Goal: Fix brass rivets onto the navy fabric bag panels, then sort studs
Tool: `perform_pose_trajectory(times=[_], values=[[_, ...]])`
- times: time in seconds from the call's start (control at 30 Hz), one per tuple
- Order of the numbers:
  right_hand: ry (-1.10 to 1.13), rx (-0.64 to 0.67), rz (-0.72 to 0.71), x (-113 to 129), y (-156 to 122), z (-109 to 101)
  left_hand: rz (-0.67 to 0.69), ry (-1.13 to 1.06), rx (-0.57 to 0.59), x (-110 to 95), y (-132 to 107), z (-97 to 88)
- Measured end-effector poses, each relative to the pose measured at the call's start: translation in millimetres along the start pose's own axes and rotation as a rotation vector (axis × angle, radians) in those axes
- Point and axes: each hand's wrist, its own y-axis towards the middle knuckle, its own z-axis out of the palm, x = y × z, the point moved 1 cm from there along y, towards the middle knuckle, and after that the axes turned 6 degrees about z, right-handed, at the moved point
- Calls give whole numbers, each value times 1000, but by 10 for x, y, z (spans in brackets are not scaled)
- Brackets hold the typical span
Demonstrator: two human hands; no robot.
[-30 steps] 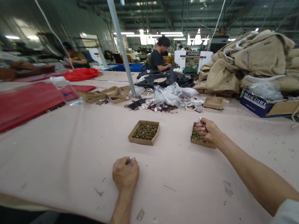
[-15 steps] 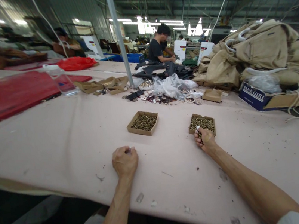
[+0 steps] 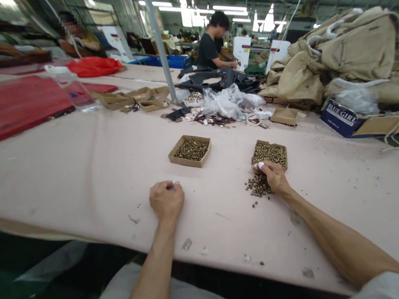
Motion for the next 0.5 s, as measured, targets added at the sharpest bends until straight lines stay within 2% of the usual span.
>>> perform_pose_trajectory(times=[0.07,0.17,0.23,0.3,0.37,0.5], values=[[-80,137,-85,5,-319,-85,-5,-8,2,-29,-48,2],[-155,386,-180,-13,-946,-160,-7,-36,-7,-59,-123,35],[-297,644,-339,3,-1335,-153,-1,-35,-15,-73,-157,59],[-530,852,-542,21,-1600,-114,5,-26,-14,-87,-170,62],[-732,921,-664,22,-1697,-74,3,-28,-1,-100,-166,48],[-812,913,-685,-33,-1525,-103,-23,-36,30,-101,-125,19]])
